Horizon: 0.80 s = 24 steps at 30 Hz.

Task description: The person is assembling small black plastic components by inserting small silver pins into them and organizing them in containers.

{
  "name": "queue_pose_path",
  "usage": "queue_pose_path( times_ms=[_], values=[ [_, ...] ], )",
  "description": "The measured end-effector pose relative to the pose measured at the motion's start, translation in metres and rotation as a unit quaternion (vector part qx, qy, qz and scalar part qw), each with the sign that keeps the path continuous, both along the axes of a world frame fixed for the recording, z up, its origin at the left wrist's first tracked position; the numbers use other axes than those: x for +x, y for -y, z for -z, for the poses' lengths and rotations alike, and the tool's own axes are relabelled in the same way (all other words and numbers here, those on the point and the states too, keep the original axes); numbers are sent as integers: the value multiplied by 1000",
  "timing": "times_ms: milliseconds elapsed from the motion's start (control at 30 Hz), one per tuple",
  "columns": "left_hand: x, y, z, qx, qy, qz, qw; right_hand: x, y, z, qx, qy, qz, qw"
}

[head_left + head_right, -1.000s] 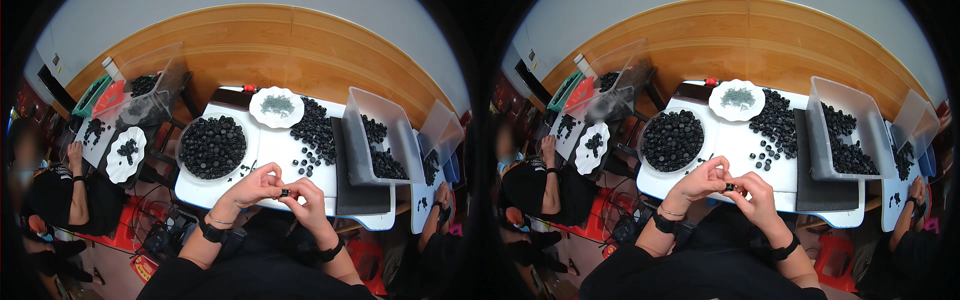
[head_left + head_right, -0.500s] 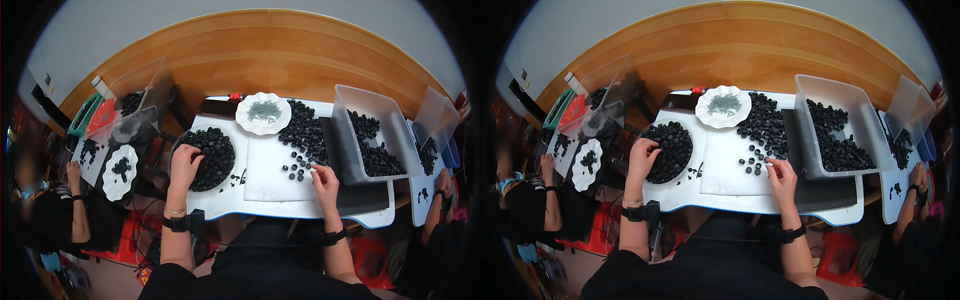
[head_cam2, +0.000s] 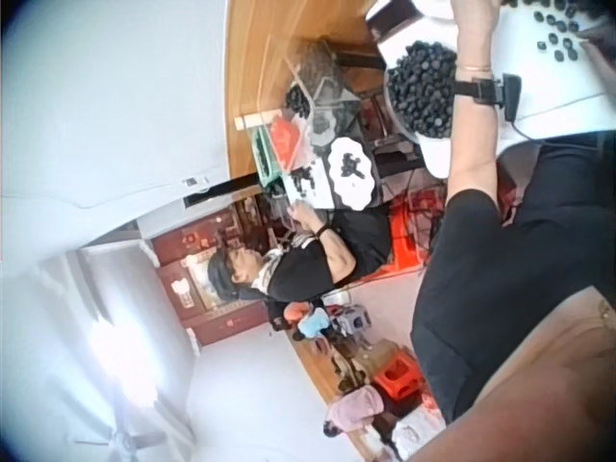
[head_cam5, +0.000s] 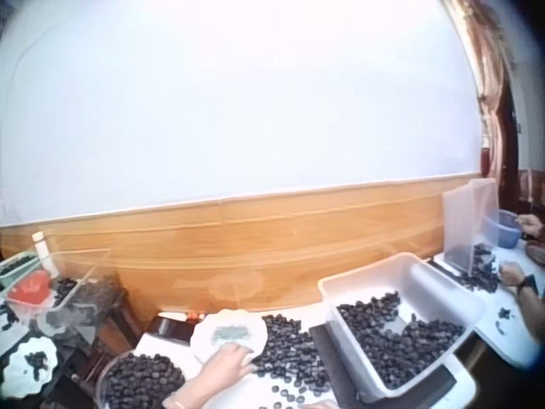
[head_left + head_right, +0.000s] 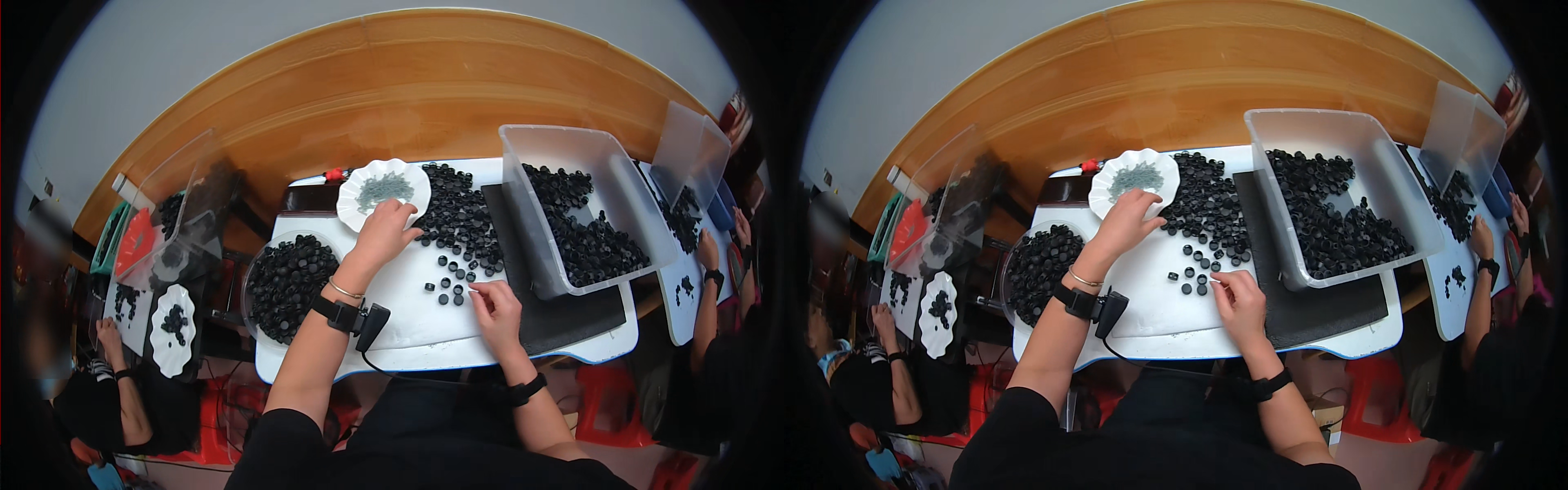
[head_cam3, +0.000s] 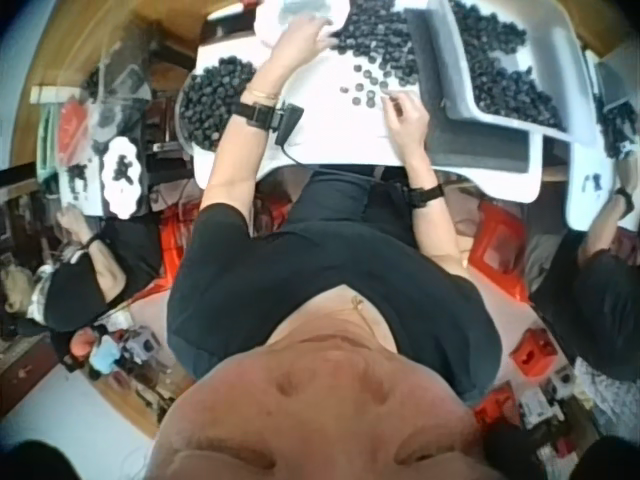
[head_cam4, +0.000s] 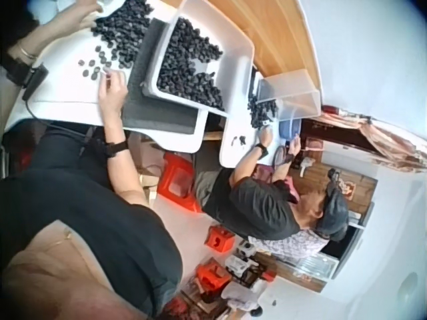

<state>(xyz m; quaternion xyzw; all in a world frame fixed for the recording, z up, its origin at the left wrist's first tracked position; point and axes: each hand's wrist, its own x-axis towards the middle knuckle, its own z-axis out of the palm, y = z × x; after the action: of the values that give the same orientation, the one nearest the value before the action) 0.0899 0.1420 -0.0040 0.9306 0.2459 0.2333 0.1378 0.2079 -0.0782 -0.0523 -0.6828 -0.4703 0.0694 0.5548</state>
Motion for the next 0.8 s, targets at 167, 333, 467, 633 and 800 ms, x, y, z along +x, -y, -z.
queue_pose_path(
  times_ms=[167,333,467,633,800],
  values=[
    [8,0,19,13,-55,-51,997,1,-1,-1,-1,13,-1,1000],
    [8,-1,24,81,-63,-84,991,2,0,-2,-10,30,1,1000],
    [7,1,25,101,-59,-85,989,2,1,0,-15,30,-2,999],
    [1,3,24,107,-78,-107,985,2,1,-1,-14,32,-3,999],
    [-15,9,25,109,-62,-112,986,2,1,-2,-9,29,-7,1000]
  ],
)
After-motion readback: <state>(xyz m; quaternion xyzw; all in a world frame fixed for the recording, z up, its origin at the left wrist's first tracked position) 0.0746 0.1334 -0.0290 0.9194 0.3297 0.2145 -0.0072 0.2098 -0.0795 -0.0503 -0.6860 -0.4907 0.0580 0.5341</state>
